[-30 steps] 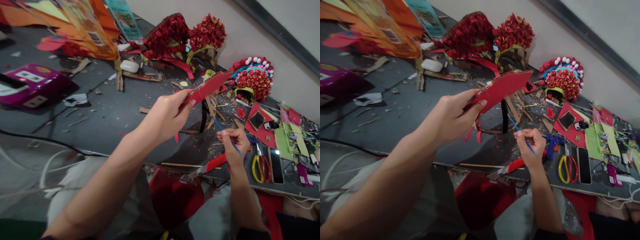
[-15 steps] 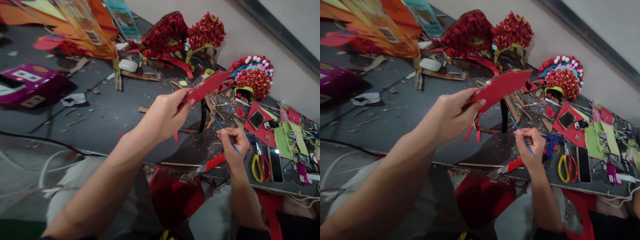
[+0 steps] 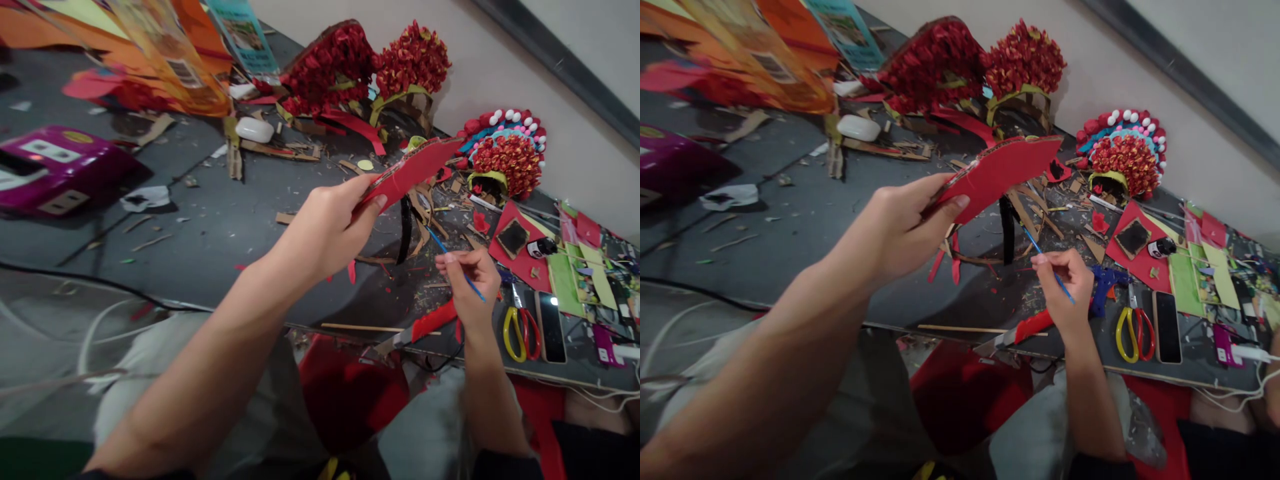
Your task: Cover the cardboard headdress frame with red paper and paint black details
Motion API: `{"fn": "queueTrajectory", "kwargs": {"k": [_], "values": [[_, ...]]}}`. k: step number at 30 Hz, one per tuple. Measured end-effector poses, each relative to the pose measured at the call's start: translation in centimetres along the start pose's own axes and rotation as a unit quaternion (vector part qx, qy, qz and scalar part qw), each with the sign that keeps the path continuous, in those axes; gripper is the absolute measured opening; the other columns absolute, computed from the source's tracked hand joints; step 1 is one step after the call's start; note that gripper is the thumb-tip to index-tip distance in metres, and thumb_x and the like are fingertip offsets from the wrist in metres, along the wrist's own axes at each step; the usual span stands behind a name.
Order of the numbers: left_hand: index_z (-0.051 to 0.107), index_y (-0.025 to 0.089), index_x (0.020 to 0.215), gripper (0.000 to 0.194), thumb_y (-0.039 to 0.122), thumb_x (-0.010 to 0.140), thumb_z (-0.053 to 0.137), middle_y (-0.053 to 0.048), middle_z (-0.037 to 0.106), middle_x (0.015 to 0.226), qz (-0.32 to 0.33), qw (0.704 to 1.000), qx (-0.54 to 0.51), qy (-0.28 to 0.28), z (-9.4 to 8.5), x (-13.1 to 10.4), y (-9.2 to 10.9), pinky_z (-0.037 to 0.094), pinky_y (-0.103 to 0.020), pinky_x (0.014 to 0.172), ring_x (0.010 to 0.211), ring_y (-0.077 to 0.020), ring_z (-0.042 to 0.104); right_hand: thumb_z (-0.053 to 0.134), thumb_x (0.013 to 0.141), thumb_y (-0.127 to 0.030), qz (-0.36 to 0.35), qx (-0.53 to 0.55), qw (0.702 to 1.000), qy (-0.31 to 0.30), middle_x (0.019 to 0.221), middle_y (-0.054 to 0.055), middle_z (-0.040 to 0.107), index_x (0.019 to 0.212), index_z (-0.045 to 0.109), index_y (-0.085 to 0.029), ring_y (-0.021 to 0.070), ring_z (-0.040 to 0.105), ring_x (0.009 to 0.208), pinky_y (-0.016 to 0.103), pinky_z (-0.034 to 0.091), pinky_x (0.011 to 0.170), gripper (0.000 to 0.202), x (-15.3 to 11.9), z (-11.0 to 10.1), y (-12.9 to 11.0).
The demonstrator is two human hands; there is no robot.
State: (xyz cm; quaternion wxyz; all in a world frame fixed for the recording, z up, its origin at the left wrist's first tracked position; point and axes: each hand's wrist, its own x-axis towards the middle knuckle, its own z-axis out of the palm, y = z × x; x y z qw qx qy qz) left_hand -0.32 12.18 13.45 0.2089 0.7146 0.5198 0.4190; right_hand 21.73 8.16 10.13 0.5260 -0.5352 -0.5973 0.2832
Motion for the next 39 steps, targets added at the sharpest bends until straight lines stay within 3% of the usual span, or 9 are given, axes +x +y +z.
{"fn": "queueTrajectory", "kwargs": {"k": [6,9,14,20,27,34,39], "values": [[0.058,0.013,0.089,0.02,0.025,0.091,0.043,0.006,0.04,0.059,-0.009,1.0,0.002,-0.003,0.0,0.0,-0.1,0.026,-0.019,0.054,0.052,-0.0078,0.028,0.07,0.08,-0.03,0.038,-0.026,0.998,-0.05,0.063,-0.003,0.067,0.066,0.05,-0.021,0.0104,0.063,0.055,0.023,0.052,0.053,0.025,0.2,-0.9,-0.3],[0.059,0.014,0.088,0.018,0.024,0.09,0.044,0.006,0.041,0.059,-0.009,1.0,0.002,-0.002,0.0,0.1,-0.2,0.026,-0.018,0.052,0.051,-0.008,0.028,0.068,0.078,-0.025,0.038,-0.031,0.998,-0.034,0.057,-0.005,0.063,0.063,0.047,-0.021,0.0091,0.059,0.051,0.021,0.049,0.05,0.026,0.3,-1.3,-1.0],[0.058,0.014,0.087,0.019,0.024,0.09,0.043,0.006,0.041,0.059,-0.003,1.0,-0.002,0.002,0.0,0.1,-0.2,0.026,-0.019,0.052,0.051,-0.0082,0.027,0.069,0.081,-0.032,0.023,0.008,1.0,-0.02,0.069,-0.002,0.072,0.068,0.05,-0.022,0.012,0.067,0.06,0.025,0.057,0.058,0.025,0.2,-0.6,-1.2],[0.056,0.015,0.084,0.018,0.026,0.089,0.043,0.006,0.039,0.058,-0.005,1.0,0.005,0.007,-0.1,0.1,-0.3,0.026,-0.018,0.051,0.051,-0.0084,0.026,0.069,0.081,-0.032,0.017,-0.03,0.995,-0.095,0.068,-0.001,0.071,0.065,0.053,-0.022,0.0129,0.067,0.061,0.026,0.056,0.059,0.025,0.2,-1.3,-0.5],[0.061,0.012,0.086,0.026,0.03,0.088,0.042,0.005,0.039,0.057,-0.008,1.0,0.015,0.008,-0.1,0.2,-0.5,0.025,-0.019,0.05,0.051,-0.0092,0.026,0.063,0.074,-0.023,0.001,-0.105,0.984,-0.146,0.057,-0.004,0.059,0.057,0.048,-0.021,0.0095,0.054,0.053,0.023,0.046,0.055,0.023,0.6,-1.9,-2.0],[0.062,0.012,0.089,0.027,0.029,0.089,0.042,0.005,0.039,0.059,-0.014,1.0,0.011,0.0,-0.1,0.1,-0.3,0.026,-0.02,0.052,0.052,-0.0094,0.027,0.061,0.072,-0.021,0.039,-0.155,0.964,-0.215,0.056,-0.006,0.054,0.057,0.043,-0.021,0.009,0.051,0.056,0.02,0.039,0.055,0.023,0.4,-2.1,-1.8],[0.063,0.013,0.094,0.025,0.027,0.09,0.042,0.005,0.044,0.061,-0.01,1.0,0.007,0.005,0.0,0.1,-0.4,0.028,-0.019,0.054,0.053,-0.0091,0.028,0.061,0.073,-0.021,0.04,-0.15,0.967,-0.2,0.056,-0.006,0.054,0.058,0.043,-0.021,0.0089,0.051,0.055,0.02,0.039,0.053,0.023,0.3,-1.7,-1.8]]}}
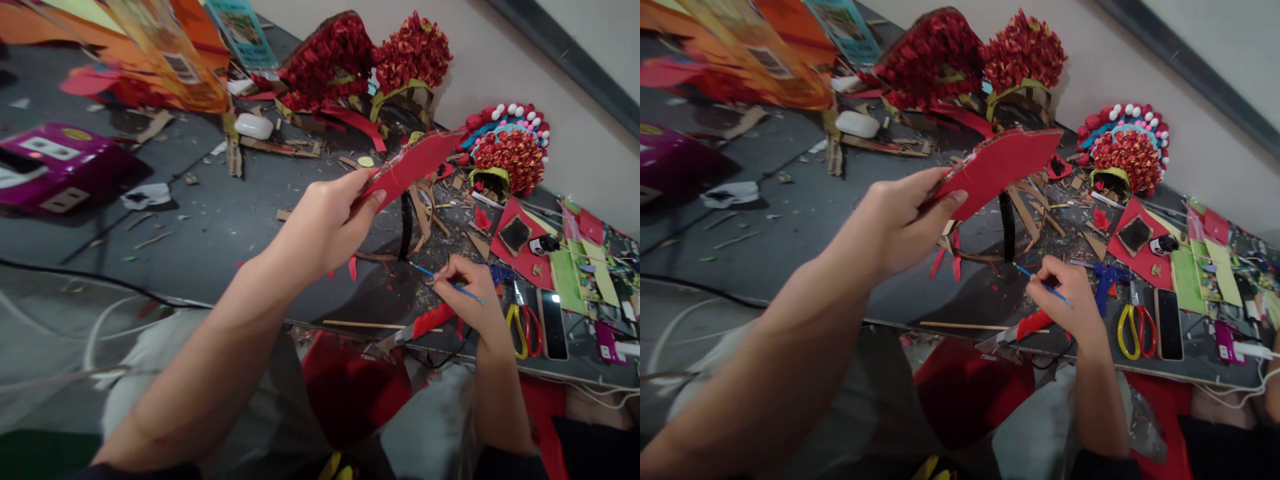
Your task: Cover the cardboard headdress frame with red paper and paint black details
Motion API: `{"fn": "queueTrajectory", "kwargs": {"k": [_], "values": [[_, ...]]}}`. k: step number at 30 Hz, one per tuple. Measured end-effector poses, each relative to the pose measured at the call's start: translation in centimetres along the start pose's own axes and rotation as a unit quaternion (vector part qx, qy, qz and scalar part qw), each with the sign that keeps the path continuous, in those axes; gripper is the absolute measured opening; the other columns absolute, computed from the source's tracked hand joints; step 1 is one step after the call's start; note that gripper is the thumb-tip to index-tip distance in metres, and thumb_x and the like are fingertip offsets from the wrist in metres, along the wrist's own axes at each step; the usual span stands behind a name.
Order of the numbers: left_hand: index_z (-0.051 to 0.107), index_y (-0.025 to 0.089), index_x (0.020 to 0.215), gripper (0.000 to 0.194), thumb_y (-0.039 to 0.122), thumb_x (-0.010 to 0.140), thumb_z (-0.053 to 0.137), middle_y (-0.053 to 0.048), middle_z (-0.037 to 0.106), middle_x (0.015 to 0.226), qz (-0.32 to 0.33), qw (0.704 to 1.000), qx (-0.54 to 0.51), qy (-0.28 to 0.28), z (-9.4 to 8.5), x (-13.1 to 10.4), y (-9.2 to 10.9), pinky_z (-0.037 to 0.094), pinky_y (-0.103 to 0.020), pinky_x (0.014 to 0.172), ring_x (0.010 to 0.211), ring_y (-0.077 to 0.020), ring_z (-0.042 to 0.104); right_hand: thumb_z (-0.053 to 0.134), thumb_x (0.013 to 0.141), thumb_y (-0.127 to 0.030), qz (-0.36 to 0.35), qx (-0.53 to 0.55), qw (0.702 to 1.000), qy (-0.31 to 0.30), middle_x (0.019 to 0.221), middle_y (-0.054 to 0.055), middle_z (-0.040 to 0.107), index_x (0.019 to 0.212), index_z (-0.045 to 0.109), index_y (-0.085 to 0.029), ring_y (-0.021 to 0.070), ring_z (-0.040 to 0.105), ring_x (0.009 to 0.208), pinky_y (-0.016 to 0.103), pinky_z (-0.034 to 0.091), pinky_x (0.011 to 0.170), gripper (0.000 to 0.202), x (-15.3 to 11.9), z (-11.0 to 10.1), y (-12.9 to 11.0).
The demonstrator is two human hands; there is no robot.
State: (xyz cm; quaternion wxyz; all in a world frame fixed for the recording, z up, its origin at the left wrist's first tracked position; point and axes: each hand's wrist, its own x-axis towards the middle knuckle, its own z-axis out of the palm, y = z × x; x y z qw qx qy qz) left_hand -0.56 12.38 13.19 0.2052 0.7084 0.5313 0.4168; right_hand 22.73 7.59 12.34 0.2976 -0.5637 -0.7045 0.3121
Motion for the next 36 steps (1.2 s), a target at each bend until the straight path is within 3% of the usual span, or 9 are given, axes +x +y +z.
{"fn": "queueTrajectory", "kwargs": {"k": [12,17,27,31,36], "values": [[0.059,0.014,0.089,0.022,0.027,0.09,0.042,0.004,0.043,0.061,-0.01,1.0,0.003,-0.009,-0.2,0.0,0.3,0.027,-0.021,0.054,0.052,-0.0092,0.029,0.065,0.085,-0.031,-0.042,0.031,0.987,0.153,0.07,-0.001,0.07,0.068,0.054,-0.022,0.0109,0.064,0.057,0.025,0.051,0.057,0.021,-0.3,0.5,0.0],[0.057,0.014,0.084,0.021,0.028,0.088,0.043,0.005,0.04,0.059,0.003,1.0,0.0,0.0,-0.1,0.1,0.2,0.025,-0.02,0.052,0.051,-0.0081,0.027,0.064,0.083,-0.027,-0.05,0.029,0.99,0.127,0.068,-0.002,0.069,0.067,0.055,-0.022,0.0109,0.064,0.059,0.024,0.052,0.059,0.02,-0.3,0.6,-0.2],[0.058,0.013,0.086,0.025,0.031,0.089,0.042,0.005,0.04,0.059,0.017,1.0,0.002,0.012,0.1,0.1,-0.1,0.025,-0.018,0.052,0.051,-0.0077,0.027,0.059,0.075,-0.024,0.002,-0.028,0.999,0.022,0.057,-0.005,0.054,0.059,0.042,-0.021,0.0089,0.052,0.055,0.02,0.042,0.054,0.024,-0.4,-0.2,-0.6],[0.057,0.013,0.086,0.023,0.031,0.089,0.042,0.006,0.04,0.059,0.015,1.0,-0.002,0.01,0.2,0.0,0.0,0.025,-0.018,0.052,0.05,-0.0074,0.027,0.058,0.072,-0.021,0.008,-0.042,0.999,0.025,0.055,-0.006,0.05,0.058,0.037,-0.022,0.0084,0.051,0.054,0.02,0.04,0.054,0.025,-0.3,0.3,-0.9],[0.055,0.014,0.083,0.022,0.031,0.088,0.042,0.006,0.039,0.058,0.015,1.0,-0.001,0.013,0.0,0.0,0.0,0.024,-0.018,0.05,0.05,-0.007,0.027,0.059,0.08,-0.024,-0.021,-0.023,0.995,0.094,0.059,-0.003,0.061,0.061,0.047,-0.021,0.0093,0.057,0.053,0.021,0.045,0.053,0.022,-0.5,0.6,-1.0]]}}
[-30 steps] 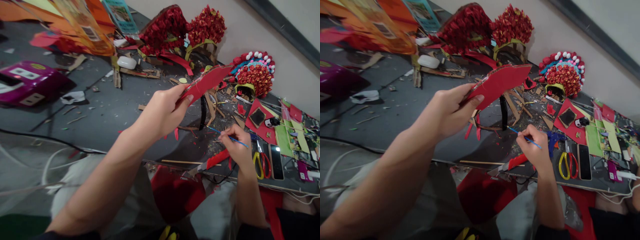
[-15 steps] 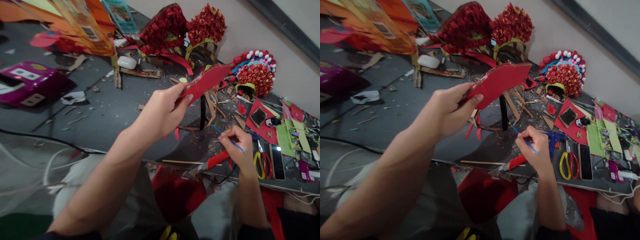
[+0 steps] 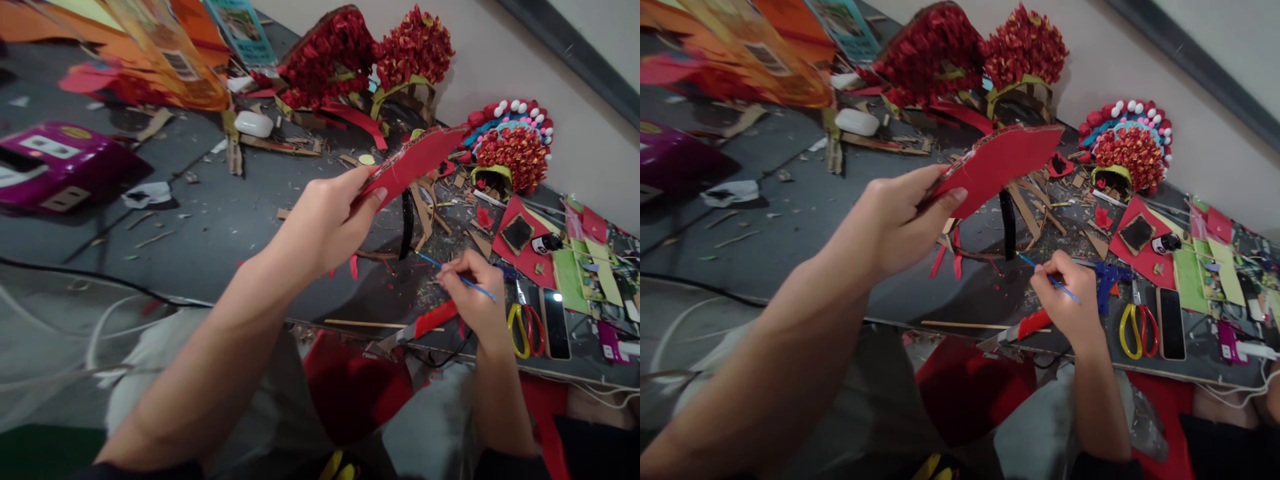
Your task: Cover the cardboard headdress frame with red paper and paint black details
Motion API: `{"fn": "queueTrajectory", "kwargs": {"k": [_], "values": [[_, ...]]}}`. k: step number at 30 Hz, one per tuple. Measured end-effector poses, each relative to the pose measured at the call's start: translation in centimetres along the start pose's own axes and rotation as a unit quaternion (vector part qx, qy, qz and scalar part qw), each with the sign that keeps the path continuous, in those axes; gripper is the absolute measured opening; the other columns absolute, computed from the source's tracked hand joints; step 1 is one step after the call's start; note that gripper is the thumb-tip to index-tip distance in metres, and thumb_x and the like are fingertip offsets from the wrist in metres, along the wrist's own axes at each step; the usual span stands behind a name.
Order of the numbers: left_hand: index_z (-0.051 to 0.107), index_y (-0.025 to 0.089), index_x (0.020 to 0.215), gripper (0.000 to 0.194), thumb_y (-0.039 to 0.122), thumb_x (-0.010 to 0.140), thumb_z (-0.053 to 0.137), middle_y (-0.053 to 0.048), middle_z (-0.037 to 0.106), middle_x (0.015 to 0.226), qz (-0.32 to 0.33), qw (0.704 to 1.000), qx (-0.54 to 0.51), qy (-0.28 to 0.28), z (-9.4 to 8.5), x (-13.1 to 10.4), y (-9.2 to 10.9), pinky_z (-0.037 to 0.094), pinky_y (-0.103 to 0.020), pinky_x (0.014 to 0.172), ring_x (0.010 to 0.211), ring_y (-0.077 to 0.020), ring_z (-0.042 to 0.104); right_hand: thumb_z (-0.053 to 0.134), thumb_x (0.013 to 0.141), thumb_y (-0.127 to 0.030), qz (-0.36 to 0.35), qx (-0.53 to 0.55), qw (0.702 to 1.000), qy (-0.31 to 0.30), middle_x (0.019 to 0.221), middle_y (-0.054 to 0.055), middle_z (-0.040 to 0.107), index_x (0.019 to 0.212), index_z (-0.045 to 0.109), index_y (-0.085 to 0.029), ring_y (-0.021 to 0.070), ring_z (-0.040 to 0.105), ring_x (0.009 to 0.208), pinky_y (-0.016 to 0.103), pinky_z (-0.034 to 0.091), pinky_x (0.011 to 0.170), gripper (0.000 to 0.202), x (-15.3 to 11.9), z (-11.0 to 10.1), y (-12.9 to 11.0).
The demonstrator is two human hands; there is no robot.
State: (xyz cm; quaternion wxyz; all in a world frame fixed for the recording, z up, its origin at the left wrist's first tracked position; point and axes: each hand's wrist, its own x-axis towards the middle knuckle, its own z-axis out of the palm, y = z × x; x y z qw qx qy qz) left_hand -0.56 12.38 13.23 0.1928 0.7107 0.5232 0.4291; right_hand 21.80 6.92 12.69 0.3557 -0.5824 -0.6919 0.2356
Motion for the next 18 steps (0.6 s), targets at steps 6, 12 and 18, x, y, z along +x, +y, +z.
{"fn": "queueTrajectory", "kwargs": {"k": [6,12,18], "values": [[0.054,0.014,0.082,0.02,0.03,0.087,0.042,0.007,0.038,0.056,0.015,1.0,0.0,0.008,0.18,0.1,-0.03,0.024,-0.017,0.049,0.049,-0.0064,0.026,0.06,0.089,-0.032,-0.049,0.031,0.996,0.072,0.076,0.002,0.073,0.073,0.056,-0.022,0.0113,0.066,0.061,0.024,0.053,0.058,0.02,-0.25,0.01,0.36],[0.056,0.014,0.081,0.023,0.031,0.089,0.043,0.007,0.037,0.055,0.019,1.0,0.0,0.01,0.12,0.03,-0.13,0.023,-0.017,0.048,0.048,-0.0063,0.025,0.061,0.083,-0.024,-0.06,0.002,0.998,0.0,0.063,-0.002,0.066,0.062,0.052,-0.021,0.0102,0.062,0.057,0.022,0.05,0.056,0.022,0.01,-0.19,-0.03],[0.057,0.014,0.084,0.022,0.029,0.09,0.043,0.007,0.039,0.056,0.03,0.999,0.0,0.013,0.21,0.02,-0.19,0.024,-0.016,0.049,0.048,-0.0063,0.027,0.058,0.074,-0.02,-0.029,-0.023,0.999,-0.035,0.055,-0.004,0.055,0.056,0.041,-0.021,0.0086,0.053,0.053,0.02,0.043,0.054,0.025,-0.03,0.09,-0.35]]}}
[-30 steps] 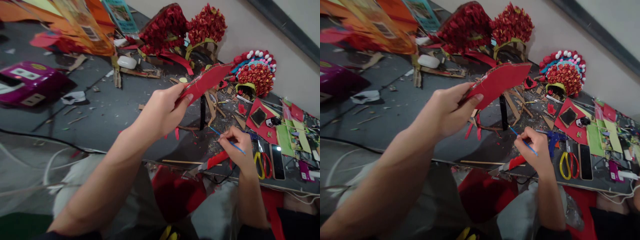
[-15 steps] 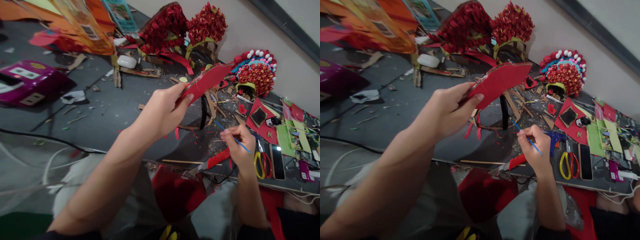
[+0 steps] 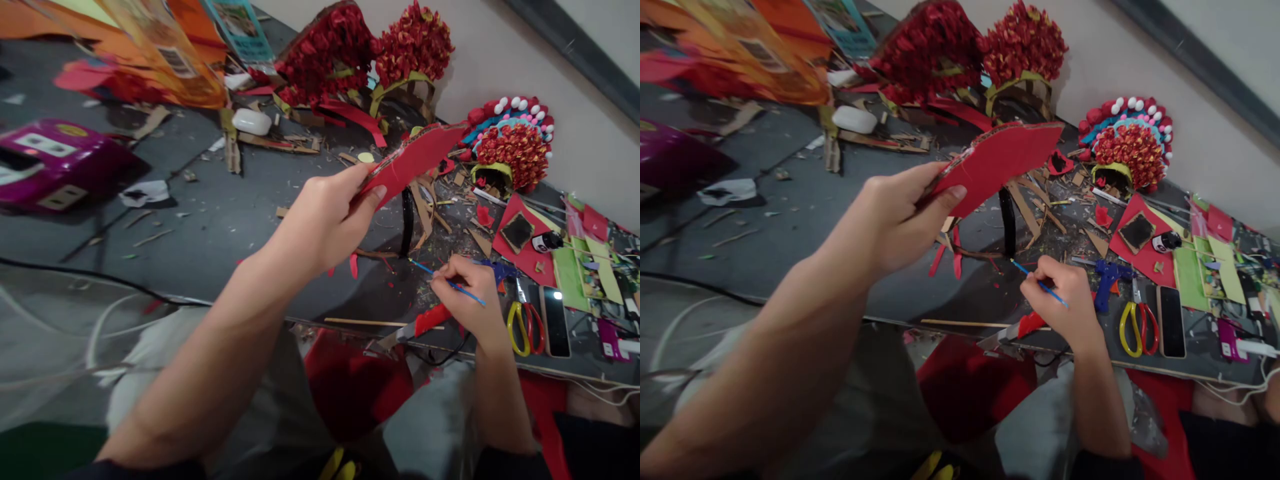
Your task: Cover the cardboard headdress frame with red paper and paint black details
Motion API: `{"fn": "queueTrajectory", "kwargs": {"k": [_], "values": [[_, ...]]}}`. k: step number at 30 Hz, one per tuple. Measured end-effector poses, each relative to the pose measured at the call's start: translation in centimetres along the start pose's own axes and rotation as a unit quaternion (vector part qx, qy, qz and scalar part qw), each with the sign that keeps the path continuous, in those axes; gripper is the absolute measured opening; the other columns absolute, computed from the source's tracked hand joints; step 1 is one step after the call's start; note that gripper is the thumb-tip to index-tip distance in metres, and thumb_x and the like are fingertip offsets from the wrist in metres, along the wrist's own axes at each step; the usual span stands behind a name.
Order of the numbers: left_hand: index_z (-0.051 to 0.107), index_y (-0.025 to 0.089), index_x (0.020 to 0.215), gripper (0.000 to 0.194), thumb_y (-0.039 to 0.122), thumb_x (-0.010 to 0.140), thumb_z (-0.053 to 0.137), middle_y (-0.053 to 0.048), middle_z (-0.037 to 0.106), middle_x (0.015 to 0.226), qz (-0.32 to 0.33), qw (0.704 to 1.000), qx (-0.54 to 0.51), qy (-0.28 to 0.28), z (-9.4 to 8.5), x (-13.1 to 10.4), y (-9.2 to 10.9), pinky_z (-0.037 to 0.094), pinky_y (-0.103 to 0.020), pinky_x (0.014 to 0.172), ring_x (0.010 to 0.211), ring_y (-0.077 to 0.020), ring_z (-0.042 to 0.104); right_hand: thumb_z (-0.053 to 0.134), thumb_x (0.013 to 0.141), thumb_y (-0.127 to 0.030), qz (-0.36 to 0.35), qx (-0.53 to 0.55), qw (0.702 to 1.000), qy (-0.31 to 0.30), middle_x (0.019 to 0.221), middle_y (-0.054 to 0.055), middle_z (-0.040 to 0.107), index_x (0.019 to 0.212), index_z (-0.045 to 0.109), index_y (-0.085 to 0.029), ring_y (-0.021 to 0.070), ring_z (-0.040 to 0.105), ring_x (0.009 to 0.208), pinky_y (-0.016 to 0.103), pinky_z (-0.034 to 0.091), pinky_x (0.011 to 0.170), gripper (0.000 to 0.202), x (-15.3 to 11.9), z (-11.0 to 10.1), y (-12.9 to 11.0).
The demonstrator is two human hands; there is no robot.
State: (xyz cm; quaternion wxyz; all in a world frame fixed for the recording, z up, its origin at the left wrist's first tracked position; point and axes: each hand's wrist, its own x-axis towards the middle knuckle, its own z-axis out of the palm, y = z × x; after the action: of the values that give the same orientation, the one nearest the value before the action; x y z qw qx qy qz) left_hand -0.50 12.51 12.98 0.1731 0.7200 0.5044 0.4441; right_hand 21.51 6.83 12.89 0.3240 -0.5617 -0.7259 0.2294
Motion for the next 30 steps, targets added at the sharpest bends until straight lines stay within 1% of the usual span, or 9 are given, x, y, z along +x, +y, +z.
{"fn": "queueTrajectory", "kwargs": {"k": [4,8,11,15,17,20,25,27,30], "values": [[0.056,0.014,0.084,0.021,0.03,0.089,0.043,0.007,0.039,0.056,-0.001,1.0,-0.001,0.001,-0.07,0.12,0.04,0.024,-0.016,0.049,0.048,-0.0063,0.028,0.057,0.074,-0.02,-0.007,0.001,0.999,0.037,0.053,-0.004,0.055,0.055,0.042,-0.022,0.0088,0.051,0.05,0.02,0.042,0.051,0.024,0.12,-0.25,-0.35],[0.054,0.015,0.081,0.02,0.03,0.089,0.043,0.007,0.038,0.056,0.004,1.0,0.002,0.002,-0.1,0.16,-0.04,0.024,-0.015,0.049,0.048,-0.0059,0.028,0.058,0.079,-0.023,-0.003,0.017,0.998,0.065,0.058,-0.003,0.062,0.059,0.05,-0.022,0.01,0.057,0.053,0.022,0.047,0.055,0.021,0.15,-0.52,-0.42],[0.052,0.016,0.078,0.021,0.031,0.088,0.043,0.007,0.037,0.056,0.006,1.0,0.007,0.003,-0.06,0.12,-0.09,0.024,-0.015,0.049,0.049,-0.0061,0.027,0.059,0.078,-0.023,-0.001,0.024,0.998,0.05,0.058,-0.003,0.06,0.06,0.049,-0.021,0.0094,0.055,0.054,0.021,0.047,0.057,0.021,0.07,-0.47,-0.29],[0.051,0.016,0.079,0.019,0.03,0.088,0.043,0.007,0.037,0.056,-0.008,1.0,0.007,-0.003,-0.14,0.07,0.16,0.024,-0.016,0.049,0.049,-0.0065,0.026,0.057,0.074,-0.02,0.01,-0.002,1.0,0.015,0.052,-0.006,0.047,0.056,0.042,-0.021,0.0075,0.046,0.05,0.019,0.039,0.051,0.023,0.03,-0.34,-0.18],[0.051,0.016,0.078,0.018,0.029,0.088,0.044,0.007,0.038,0.056,-0.017,1.0,0.008,-0.008,-0.23,0.06,0.35,0.024,-0.016,0.049,0.049,-0.0068,0.026,0.057,0.073,-0.019,0.009,-0.014,1.0,0.007,0.051,-0.007,0.044,0.056,0.041,-0.021,0.0074,0.045,0.05,0.019,0.038,0.05,0.024,0.04,-0.3,-0.14],[0.052,0.017,0.08,0.016,0.027,0.088,0.044,0.006,0.038,0.057,-0.026,1.0,0.009,-0.012,-0.32,0.06,0.49,0.024,-0.018,0.05,0.05,-0.0075,0.028,0.059,0.076,-0.02,-0.005,-0.013,1.0,0.022,0.054,-0.005,0.052,0.057,0.044,-0.022,0.0087,0.05,0.052,0.021,0.042,0.052,0.024,0.0,-0.25,-0.03],[0.052,0.017,0.079,0.016,0.027,0.089,0.044,0.006,0.039,0.057,-0.027,1.0,0.009,-0.014,-0.35,0.06,0.4,0.025,-0.019,0.05,0.051,-0.0078,0.028,0.06,0.086,-0.027,-0.045,0.003,0.994,0.096,0.069,0.0,0.069,0.066,0.055,-0.023,0.0118,0.064,0.062,0.024,0.051,0.06,0.021,-0.18,-0.3,0.06],[0.053,0.016,0.08,0.017,0.027,0.089,0.044,0.006,0.04,0.058,-0.029,0.999,0.008,-0.019,-0.36,0.07,0.42,0.025,-0.019,0.051,0.05,-0.0078,0.028,0.06,0.086,-0.026,-0.064,-0.002,0.994,0.088,0.07,0.0,0.07,0.066,0.055,-0.022,0.0114,0.064,0.061,0.023,0.051,0.06,0.021,-0.19,-0.33,0.1],[0.056,0.015,0.085,0.019,0.028,0.09,0.043,0.006,0.041,0.059,-0.033,0.999,0.01,-0.023,-0.37,0.07,0.49,0.026,-0.019,0.052,0.051,-0.0081,0.029,0.06,0.084,-0.022,-0.074,-0.021,0.996,0.04,0.062,-0.003,0.064,0.062,0.051,-0.021,0.0099,0.06,0.057,0.022,0.048,0.058,0.024,-0.16,-0.38,0.17]]}}
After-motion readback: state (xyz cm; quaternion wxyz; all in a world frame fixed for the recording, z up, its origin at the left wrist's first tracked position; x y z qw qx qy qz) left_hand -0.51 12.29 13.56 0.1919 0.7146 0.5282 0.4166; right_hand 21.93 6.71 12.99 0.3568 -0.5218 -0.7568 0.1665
